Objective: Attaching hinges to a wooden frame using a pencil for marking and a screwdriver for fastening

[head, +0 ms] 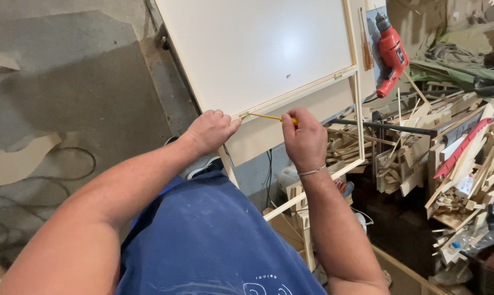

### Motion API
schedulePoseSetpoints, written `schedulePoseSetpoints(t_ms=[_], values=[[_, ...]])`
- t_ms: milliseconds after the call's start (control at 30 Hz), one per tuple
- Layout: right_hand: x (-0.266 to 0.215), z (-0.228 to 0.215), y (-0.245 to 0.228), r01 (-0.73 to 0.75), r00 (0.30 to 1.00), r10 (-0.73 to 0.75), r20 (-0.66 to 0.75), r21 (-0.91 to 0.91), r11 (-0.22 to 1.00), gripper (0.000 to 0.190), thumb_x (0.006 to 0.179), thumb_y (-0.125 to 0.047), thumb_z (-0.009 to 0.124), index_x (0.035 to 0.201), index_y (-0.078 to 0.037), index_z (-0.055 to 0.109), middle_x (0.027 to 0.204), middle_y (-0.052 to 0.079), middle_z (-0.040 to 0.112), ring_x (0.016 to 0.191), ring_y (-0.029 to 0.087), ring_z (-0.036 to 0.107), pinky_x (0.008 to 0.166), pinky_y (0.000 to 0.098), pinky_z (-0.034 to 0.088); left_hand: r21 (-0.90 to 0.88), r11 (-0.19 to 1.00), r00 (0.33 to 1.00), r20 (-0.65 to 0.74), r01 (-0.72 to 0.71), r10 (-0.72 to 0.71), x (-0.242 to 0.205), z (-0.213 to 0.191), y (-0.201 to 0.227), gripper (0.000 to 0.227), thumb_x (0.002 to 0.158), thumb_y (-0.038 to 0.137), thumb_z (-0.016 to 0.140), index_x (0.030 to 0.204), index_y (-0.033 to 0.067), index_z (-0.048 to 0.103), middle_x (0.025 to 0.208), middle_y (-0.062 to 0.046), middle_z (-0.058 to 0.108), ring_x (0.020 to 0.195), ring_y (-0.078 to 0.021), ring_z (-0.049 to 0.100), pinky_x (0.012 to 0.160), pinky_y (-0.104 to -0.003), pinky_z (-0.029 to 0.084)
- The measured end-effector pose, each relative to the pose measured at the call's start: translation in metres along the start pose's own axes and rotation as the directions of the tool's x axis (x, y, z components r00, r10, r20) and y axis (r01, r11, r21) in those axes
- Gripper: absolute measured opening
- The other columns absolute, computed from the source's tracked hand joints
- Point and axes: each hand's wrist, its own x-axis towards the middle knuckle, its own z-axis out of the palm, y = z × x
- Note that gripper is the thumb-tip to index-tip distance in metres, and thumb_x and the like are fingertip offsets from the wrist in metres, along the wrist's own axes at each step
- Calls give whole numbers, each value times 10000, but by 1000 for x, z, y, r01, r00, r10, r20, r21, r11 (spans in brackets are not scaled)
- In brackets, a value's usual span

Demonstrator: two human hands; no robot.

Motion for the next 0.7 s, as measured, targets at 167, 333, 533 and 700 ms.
schedulePoseSetpoints(t_ms=[167,333,533,700], values=[[-1,0,-2,5,1000,-5,-4,-1,1000,115,982,-337,681,968,-230,719,788,79,702,824,338,718,718,456,572,20,1000,1000,-16,12,-12,1,1,0,169,866,231,609,1004,181,694,666,-70,621,602,-273,628,598,-397,521],[1,4,0,9,1000,-9,-15,-19,1000,112,980,-342,679,967,-239,719,782,74,701,820,330,719,710,455,572,24,1000,1000,-19,17,-17,-1,8,1,161,871,233,602,990,178,695,665,-74,618,599,-275,626,594,-405,517],[0,5,0,12,1000,-12,-18,-36,999,121,987,-355,671,965,-244,715,785,66,700,823,318,722,710,446,573,35,999,999,-19,31,-30,-2,9,2,130,886,225,597,964,183,692,668,-75,626,604,-273,634,598,-407,521],[0,4,-1,4,1000,-5,-25,-33,999,121,985,-346,674,960,-237,721,781,72,699,824,323,722,710,442,573,37,999,999,-31,24,-23,-4,13,3,121,883,219,599,954,180,689,663,-77,619,599,-279,626,598,-406,518]])
